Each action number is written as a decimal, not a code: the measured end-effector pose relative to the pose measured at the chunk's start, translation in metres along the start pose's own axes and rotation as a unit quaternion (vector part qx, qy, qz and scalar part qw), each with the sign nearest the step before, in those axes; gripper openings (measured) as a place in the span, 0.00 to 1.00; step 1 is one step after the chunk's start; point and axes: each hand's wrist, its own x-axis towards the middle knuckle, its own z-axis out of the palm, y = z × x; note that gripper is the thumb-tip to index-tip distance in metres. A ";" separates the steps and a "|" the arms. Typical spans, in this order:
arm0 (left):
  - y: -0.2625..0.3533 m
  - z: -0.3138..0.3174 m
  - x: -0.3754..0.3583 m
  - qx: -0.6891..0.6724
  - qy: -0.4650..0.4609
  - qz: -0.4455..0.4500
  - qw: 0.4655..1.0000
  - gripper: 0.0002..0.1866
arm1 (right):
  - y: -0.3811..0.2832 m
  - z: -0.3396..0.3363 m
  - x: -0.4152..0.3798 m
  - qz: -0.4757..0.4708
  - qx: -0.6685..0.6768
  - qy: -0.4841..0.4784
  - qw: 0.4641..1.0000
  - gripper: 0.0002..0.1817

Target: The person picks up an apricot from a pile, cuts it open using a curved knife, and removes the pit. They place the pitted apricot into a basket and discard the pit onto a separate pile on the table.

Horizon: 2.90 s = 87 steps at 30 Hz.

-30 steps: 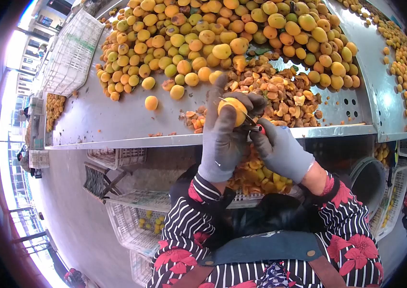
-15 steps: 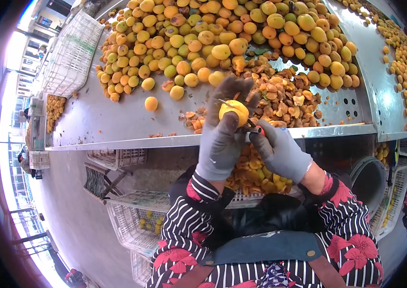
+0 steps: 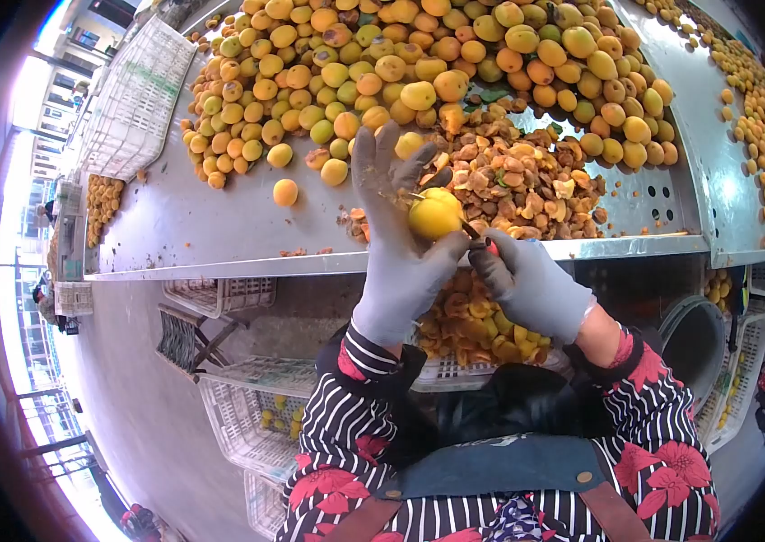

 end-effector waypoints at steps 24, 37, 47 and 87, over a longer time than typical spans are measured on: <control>-0.008 -0.005 -0.005 0.261 0.002 0.033 0.965 0.46 | -0.002 -0.011 -0.001 0.050 0.106 -0.017 0.993 0.17; -0.016 0.015 -0.016 0.279 -0.132 0.117 0.944 0.50 | 0.011 -0.036 0.007 0.044 0.228 0.060 0.971 0.20; 0.004 0.011 -0.015 0.325 -0.133 0.050 0.935 0.44 | 0.007 -0.038 0.005 -0.020 0.233 0.061 0.970 0.21; -0.011 0.043 -0.049 0.015 0.012 -0.046 0.999 0.34 | -0.005 -0.012 0.000 -0.177 0.008 0.186 0.967 0.14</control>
